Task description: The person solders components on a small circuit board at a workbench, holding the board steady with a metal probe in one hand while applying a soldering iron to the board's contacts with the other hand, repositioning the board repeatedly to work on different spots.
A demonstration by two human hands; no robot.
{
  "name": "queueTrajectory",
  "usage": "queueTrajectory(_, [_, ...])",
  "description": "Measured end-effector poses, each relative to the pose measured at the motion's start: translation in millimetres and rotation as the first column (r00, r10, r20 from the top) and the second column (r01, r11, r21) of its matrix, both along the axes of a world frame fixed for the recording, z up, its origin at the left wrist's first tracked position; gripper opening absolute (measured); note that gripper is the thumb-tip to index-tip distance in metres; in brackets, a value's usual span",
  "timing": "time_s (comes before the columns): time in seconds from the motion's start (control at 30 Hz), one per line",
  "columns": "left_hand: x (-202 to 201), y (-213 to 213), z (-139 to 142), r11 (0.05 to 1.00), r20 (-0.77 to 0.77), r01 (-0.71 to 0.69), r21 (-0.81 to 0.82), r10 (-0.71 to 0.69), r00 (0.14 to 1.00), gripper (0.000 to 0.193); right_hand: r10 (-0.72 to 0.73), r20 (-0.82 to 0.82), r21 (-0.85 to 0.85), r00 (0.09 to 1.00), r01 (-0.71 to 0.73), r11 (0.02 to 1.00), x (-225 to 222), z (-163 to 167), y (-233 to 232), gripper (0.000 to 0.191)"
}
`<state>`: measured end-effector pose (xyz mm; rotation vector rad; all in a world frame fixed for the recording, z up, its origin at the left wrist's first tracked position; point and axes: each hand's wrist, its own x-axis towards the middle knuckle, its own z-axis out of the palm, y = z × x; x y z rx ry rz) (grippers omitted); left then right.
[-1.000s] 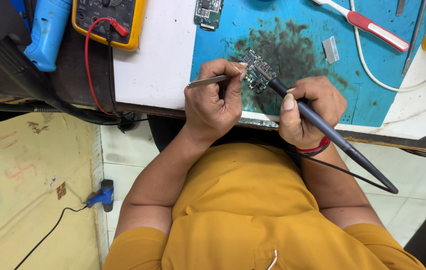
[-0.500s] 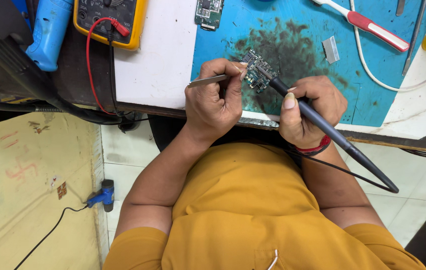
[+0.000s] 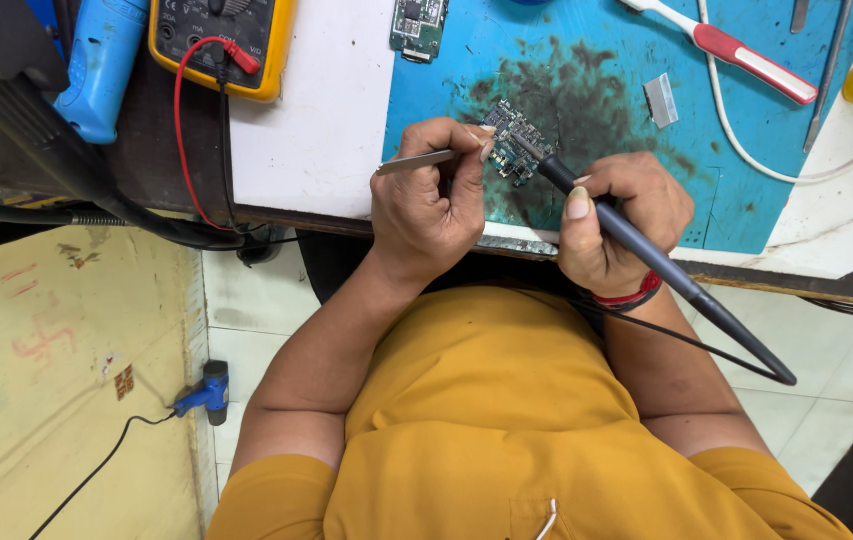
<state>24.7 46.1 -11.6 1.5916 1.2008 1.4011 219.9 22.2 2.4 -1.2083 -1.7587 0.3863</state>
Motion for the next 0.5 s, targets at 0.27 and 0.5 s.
queueTrajectory(0.27, [-0.1,-0.2,6.8,1.0,-0.011,-0.013,0.006,0.013,1.0,0.015,-0.006,-0.01,0.015,1.0,0.006,1.0,-1.9,5.4,1.2,0.012])
queueTrajectory(0.5, [1.0,-1.2,5.6,1.0,-0.004,-0.008,0.02,0.008,1.0,0.016,-0.003,-0.002,0.021,1.0,0.003,1.0,-0.5,4.2,-0.8,0.013])
